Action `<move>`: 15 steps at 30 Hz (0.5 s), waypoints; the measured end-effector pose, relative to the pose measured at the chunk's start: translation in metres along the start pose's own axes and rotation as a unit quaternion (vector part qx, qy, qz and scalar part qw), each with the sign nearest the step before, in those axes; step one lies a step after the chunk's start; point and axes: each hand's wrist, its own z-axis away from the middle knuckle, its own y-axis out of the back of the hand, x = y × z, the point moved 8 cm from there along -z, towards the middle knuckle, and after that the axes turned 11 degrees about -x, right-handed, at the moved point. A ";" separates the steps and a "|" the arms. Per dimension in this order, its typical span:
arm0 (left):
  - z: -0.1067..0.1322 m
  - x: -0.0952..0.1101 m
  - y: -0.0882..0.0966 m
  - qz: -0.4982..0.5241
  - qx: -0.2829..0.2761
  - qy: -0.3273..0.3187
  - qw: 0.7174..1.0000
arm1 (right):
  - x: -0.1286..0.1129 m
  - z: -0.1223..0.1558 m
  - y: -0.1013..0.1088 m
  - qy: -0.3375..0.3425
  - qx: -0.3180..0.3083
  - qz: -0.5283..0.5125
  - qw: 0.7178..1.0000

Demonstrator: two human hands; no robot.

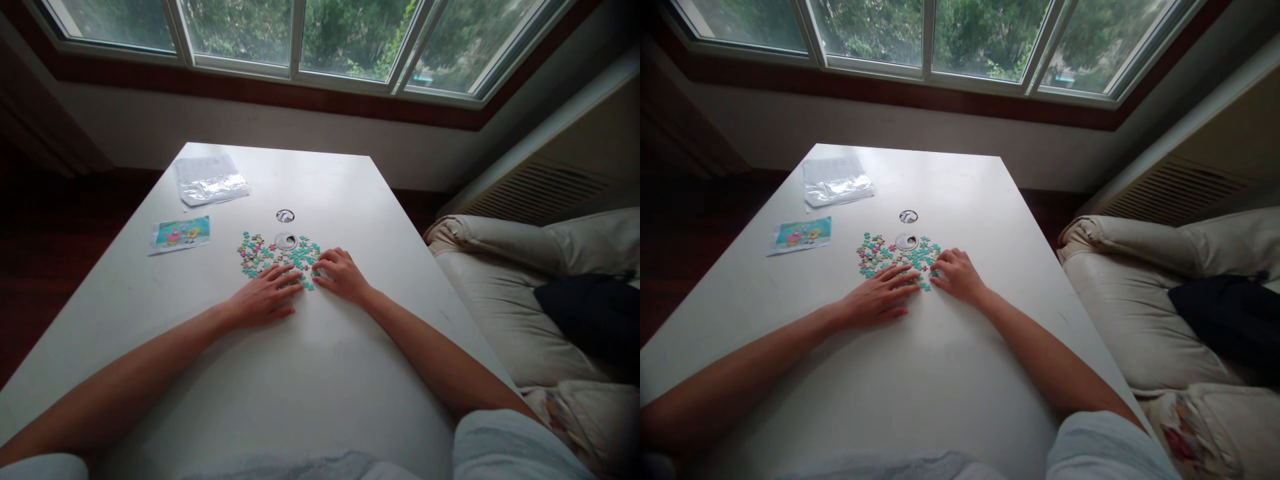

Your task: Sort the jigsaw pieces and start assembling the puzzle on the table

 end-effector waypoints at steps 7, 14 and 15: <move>0.000 -0.003 -0.002 -0.006 0.000 0.006 1.000 | -0.002 -0.001 -0.002 0.003 0.000 -0.006 1.000; 0.001 -0.006 0.001 -0.002 0.013 0.016 1.000 | -0.014 -0.001 -0.002 0.031 -0.010 -0.004 0.999; 0.001 -0.006 0.001 0.000 0.014 0.016 1.000 | -0.015 -0.001 -0.002 0.034 -0.013 -0.005 0.999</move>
